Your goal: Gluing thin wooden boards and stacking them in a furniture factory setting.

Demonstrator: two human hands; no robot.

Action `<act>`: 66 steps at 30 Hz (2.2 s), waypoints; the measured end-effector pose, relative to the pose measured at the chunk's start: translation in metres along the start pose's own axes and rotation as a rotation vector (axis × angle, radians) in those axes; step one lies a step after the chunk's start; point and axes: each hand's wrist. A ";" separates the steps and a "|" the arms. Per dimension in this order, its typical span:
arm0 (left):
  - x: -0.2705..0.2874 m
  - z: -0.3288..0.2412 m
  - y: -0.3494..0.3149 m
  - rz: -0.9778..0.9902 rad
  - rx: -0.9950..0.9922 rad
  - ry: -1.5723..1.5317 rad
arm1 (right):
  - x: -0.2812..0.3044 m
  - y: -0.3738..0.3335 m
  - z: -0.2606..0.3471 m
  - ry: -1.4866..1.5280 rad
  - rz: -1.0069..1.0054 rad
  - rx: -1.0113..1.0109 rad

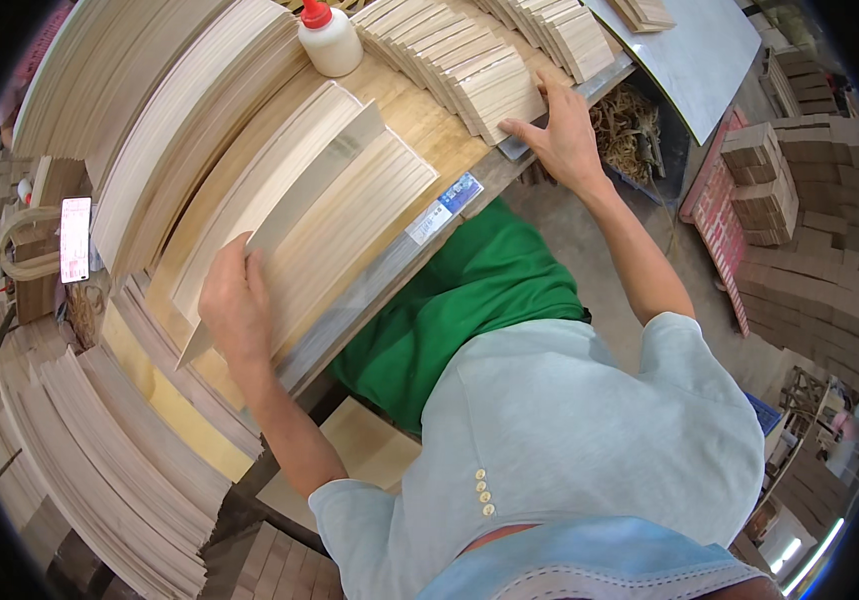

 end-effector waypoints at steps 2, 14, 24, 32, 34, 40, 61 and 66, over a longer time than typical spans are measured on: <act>0.000 0.001 -0.001 -0.010 0.002 0.003 | 0.000 0.002 0.007 0.046 0.043 -0.097; 0.000 0.002 -0.003 -0.052 -0.037 0.001 | 0.011 0.012 0.069 0.551 0.168 -0.060; 0.000 0.003 -0.003 -0.047 -0.040 0.003 | 0.001 0.021 0.094 0.354 0.164 0.156; -0.002 0.002 -0.003 -0.060 -0.062 -0.006 | -0.005 0.014 0.097 0.362 0.186 0.201; -0.001 0.000 -0.003 -0.046 -0.047 0.012 | -0.004 0.013 0.103 0.339 0.181 0.257; 0.000 0.001 -0.004 -0.062 -0.053 0.018 | -0.008 0.010 0.111 0.339 0.167 0.285; 0.007 -0.005 -0.006 -0.006 -0.043 0.014 | 0.017 0.040 0.064 0.527 0.068 -0.043; 0.018 -0.019 -0.003 -0.134 -0.101 -0.020 | -0.003 0.042 -0.004 0.136 -0.068 0.048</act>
Point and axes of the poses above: each hand's wrist, its own y-axis towards the middle knuckle, its own x-axis out of the back of the hand, z = x × y, and after that the axes turned 4 degrees about -z, right-handed
